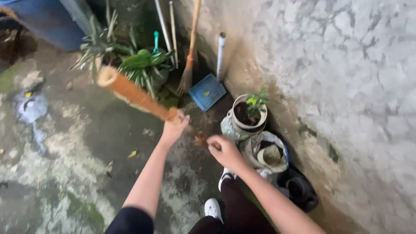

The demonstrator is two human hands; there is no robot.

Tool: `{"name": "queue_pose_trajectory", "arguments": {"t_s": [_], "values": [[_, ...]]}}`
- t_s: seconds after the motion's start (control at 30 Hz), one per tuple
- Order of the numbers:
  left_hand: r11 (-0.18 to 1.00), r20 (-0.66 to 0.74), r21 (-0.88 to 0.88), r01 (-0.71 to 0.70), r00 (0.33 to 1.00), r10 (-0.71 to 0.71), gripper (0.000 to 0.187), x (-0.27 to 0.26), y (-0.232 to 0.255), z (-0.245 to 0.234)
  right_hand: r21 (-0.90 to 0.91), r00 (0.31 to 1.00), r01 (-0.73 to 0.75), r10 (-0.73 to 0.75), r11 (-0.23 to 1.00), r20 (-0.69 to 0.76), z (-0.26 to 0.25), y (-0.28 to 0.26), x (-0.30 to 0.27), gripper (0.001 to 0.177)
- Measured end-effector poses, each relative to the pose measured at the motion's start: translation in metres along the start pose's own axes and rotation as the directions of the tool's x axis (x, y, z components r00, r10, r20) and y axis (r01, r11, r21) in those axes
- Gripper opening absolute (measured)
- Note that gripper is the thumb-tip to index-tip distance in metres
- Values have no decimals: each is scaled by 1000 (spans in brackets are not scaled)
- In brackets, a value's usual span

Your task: Sweeping dry leaves into a pile on a concrete floor using a broom

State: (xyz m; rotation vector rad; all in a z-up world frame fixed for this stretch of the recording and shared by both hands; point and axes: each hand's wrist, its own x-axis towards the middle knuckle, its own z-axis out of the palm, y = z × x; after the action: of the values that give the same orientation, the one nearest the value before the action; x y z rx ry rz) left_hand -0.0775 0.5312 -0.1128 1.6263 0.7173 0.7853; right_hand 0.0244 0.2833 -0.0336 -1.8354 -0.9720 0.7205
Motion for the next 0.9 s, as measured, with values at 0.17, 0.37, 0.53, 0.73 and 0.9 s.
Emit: {"name": "queue_pose_trajectory", "arguments": {"t_s": [0.17, 0.37, 0.53, 0.73, 0.9], "values": [[966, 89, 257, -3, 996, -21, 23, 41, 11, 11, -166, 947, -318, 319, 934, -17, -25, 181, 57, 21], [937, 92, 333, 109, 985, -147, 25, 75, 51, 17, -310, 845, -523, 531, 794, -64, -51, 379, 127, 32], [964, 129, 214, 160, 973, -191, 32, 80, 62, 23, -453, 768, -547, 638, 704, 64, -56, 458, 166, 26], [953, 99, 249, 171, 974, -201, 38, 86, 67, 19, -613, 837, -386, 541, 690, 81, -40, 532, 216, 51], [934, 100, 308, 183, 970, -223, 26, 67, 74, 1, -641, 581, -683, 792, 350, -188, -48, 539, 245, 48]]}}
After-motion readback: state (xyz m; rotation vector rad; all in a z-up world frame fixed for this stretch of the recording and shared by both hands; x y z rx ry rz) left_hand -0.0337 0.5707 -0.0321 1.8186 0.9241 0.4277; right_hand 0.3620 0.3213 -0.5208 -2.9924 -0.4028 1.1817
